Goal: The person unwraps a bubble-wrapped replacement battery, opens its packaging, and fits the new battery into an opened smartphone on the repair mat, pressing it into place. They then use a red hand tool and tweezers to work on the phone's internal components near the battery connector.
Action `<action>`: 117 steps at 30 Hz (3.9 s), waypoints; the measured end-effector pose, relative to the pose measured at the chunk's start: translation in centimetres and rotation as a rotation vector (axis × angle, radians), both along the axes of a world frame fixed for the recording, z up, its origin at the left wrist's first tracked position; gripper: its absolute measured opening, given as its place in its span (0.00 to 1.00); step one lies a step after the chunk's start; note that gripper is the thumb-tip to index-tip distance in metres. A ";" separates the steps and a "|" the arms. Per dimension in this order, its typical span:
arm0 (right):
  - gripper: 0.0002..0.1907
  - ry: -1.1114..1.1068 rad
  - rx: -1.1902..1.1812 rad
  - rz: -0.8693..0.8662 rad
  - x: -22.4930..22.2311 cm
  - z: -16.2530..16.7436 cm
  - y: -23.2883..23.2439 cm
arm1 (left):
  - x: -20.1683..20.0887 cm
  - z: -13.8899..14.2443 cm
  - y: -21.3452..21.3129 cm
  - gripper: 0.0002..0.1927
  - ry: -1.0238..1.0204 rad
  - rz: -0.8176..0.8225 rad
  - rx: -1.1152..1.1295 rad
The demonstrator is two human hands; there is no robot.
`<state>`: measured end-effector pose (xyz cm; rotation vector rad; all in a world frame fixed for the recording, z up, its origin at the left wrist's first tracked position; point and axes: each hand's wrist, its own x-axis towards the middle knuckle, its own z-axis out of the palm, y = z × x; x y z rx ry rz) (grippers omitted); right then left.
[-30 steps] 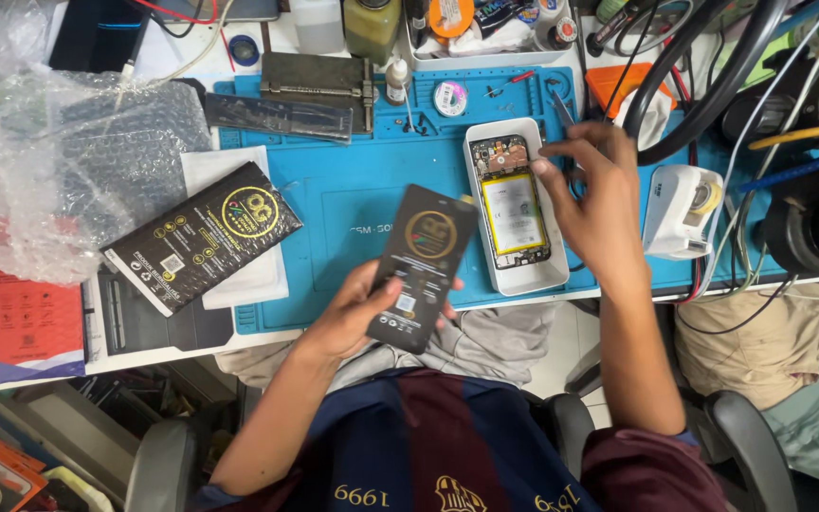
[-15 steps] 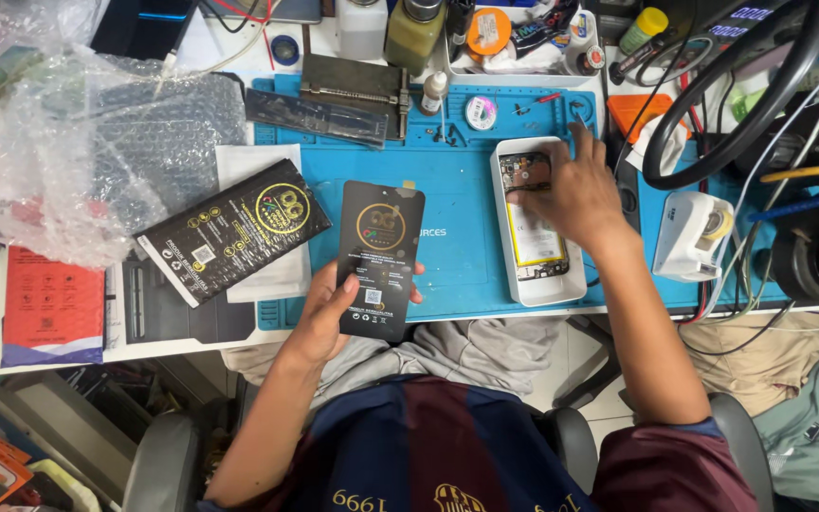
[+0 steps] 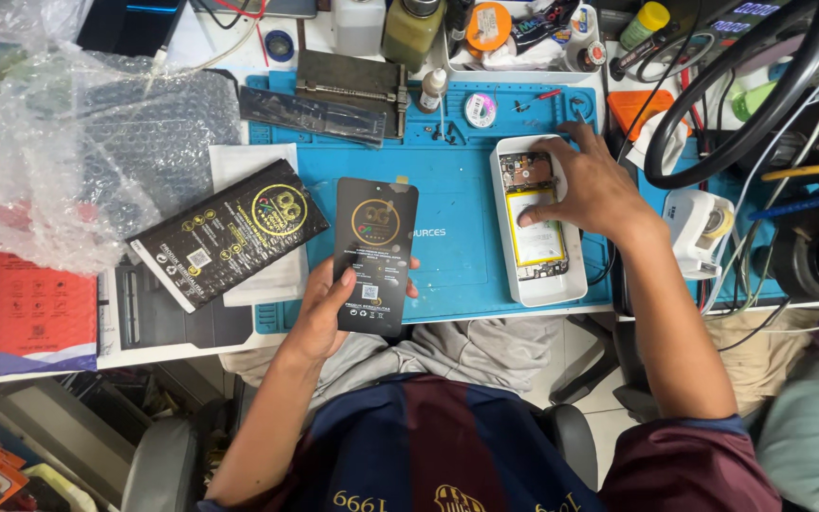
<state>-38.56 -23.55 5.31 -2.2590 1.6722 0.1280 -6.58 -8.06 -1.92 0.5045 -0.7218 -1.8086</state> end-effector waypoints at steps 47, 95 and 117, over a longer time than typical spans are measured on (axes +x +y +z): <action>0.14 -0.803 0.469 0.019 -4.9 3.2 -1.5 | 2.1 0.2 -1.0 0.27 -0.074 0.532 0.103; 0.13 -0.134 0.468 0.694 21.7 -2.7 -0.1 | 3.6 1.2 0.9 0.28 -0.061 0.582 0.025; 0.30 -0.565 -0.309 0.446 11.5 3.1 6.4 | 0.3 3.8 -3.1 0.41 0.074 0.282 -0.078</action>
